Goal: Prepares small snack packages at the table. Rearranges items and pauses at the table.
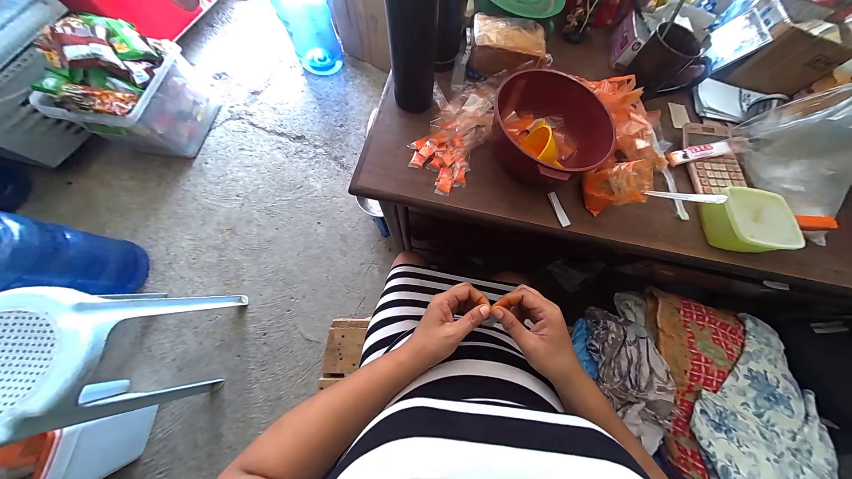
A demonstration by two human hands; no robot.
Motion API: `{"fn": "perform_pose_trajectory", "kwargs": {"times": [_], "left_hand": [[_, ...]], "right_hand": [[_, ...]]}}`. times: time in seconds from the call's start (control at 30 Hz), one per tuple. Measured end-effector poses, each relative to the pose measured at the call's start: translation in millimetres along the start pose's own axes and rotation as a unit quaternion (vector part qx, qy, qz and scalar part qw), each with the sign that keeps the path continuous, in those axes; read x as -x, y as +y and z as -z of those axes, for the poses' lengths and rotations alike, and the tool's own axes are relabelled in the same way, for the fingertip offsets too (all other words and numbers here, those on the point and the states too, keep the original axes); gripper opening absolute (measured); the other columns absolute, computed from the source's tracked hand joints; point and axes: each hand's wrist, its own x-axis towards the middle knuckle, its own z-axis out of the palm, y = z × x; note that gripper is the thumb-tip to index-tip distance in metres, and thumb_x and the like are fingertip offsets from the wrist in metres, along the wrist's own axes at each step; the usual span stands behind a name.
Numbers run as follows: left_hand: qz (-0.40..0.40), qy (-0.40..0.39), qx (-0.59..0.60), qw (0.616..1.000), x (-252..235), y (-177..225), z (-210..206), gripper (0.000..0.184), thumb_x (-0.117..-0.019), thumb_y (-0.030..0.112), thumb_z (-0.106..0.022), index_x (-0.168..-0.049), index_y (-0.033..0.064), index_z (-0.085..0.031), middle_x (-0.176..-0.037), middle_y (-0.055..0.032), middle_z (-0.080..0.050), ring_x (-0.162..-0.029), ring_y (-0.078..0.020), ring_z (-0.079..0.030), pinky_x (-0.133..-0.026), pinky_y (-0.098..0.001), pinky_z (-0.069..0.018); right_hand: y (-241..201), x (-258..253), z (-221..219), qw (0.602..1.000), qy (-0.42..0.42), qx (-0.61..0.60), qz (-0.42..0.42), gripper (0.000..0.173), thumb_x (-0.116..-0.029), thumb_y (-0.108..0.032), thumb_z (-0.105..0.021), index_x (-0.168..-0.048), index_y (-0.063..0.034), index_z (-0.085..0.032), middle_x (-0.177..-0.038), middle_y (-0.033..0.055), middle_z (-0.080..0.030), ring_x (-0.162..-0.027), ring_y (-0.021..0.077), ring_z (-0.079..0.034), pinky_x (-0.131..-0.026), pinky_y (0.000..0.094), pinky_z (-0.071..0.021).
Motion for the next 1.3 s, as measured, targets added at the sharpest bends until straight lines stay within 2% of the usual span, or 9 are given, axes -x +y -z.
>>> {"fn": "perform_pose_trajectory", "kwargs": {"times": [0.13,0.3,0.5,0.67,0.83,0.97,1.3], "left_hand": [[-0.002,-0.004,0.002,1.000,-0.8,2.0,0.3,0.008,-0.0998,0.008,-0.059,-0.096,0.0046,-0.064,-0.093,0.0075,-0.061,-0.085,0.0021,-0.061,-0.079,-0.0184,-0.0538],[0.009,0.007,0.003,1.000,-2.0,0.5,1.2,0.007,-0.0994,0.008,-0.058,-0.096,0.0055,-0.064,-0.090,0.0082,-0.061,-0.082,0.0021,-0.060,-0.077,-0.0178,-0.0527],[0.002,-0.002,0.007,1.000,-2.8,0.0,2.3,0.008,-0.0999,0.008,-0.058,-0.096,0.0048,-0.064,-0.092,0.0075,-0.060,-0.084,0.0021,-0.060,-0.079,-0.0180,-0.0533],[0.004,0.004,0.006,1.000,-3.1,0.4,2.1,0.008,-0.0999,0.009,-0.058,-0.096,0.0057,-0.064,-0.091,0.0086,-0.061,-0.083,0.0025,-0.060,-0.077,-0.0177,-0.0526],[-0.003,-0.002,0.009,1.000,-2.0,0.7,2.2,0.008,-0.1001,0.008,-0.058,-0.096,0.0051,-0.064,-0.091,0.0077,-0.061,-0.084,0.0022,-0.061,-0.079,-0.0182,-0.0536],[0.006,0.007,0.004,1.000,-1.4,1.2,2.2,0.008,-0.0998,0.008,-0.057,-0.096,0.0057,-0.064,-0.090,0.0085,-0.061,-0.082,0.0023,-0.061,-0.077,-0.0179,-0.0531],[0.014,0.001,0.014,1.000,-0.4,1.4,1.5,0.007,-0.0995,0.007,-0.057,-0.096,0.0052,-0.064,-0.090,0.0080,-0.061,-0.082,0.0018,-0.060,-0.077,-0.0182,-0.0530]], "right_hand": [[-2.5,-1.2,1.8,0.999,-0.028,-0.008,0.030,0.016,-0.0973,-0.019,-0.067,-0.096,-0.0030,-0.069,-0.087,-0.0035,-0.062,-0.069,-0.0078,-0.052,-0.062,0.0067,-0.0447],[-0.8,-3.2,-0.4,1.000,-0.005,0.007,-0.005,0.017,-0.0964,-0.020,-0.068,-0.095,-0.0031,-0.070,-0.084,-0.0053,-0.061,-0.068,-0.0083,-0.051,-0.060,0.0067,-0.0439],[0.0,-3.1,0.4,0.999,-0.030,-0.018,0.023,0.016,-0.0968,-0.019,-0.068,-0.094,-0.0034,-0.069,-0.086,-0.0041,-0.061,-0.069,-0.0078,-0.051,-0.061,0.0067,-0.0443],[2.9,-4.0,-0.7,1.000,0.006,-0.002,-0.013,0.017,-0.0954,-0.020,-0.069,-0.093,-0.0039,-0.070,-0.083,-0.0061,-0.061,-0.068,-0.0085,-0.051,-0.060,0.0068,-0.0442],[-1.5,-1.8,-2.1,0.999,-0.030,-0.020,0.015,0.018,-0.0966,-0.020,-0.069,-0.093,-0.0030,-0.068,-0.085,-0.0039,-0.061,-0.069,-0.0079,-0.052,-0.061,0.0072,-0.0453],[0.3,-2.8,-2.8,1.000,0.000,-0.004,-0.017,0.018,-0.0958,-0.022,-0.069,-0.093,-0.0039,-0.070,-0.084,-0.0059,-0.061,-0.068,-0.0086,-0.051,-0.060,0.0070,-0.0443],[1.1,-0.2,-4.2,1.000,0.008,-0.014,0.002,0.016,-0.0954,-0.020,-0.070,-0.096,-0.0042,-0.071,-0.086,-0.0058,-0.062,-0.069,-0.0080,-0.052,-0.061,0.0069,-0.0453]]}}
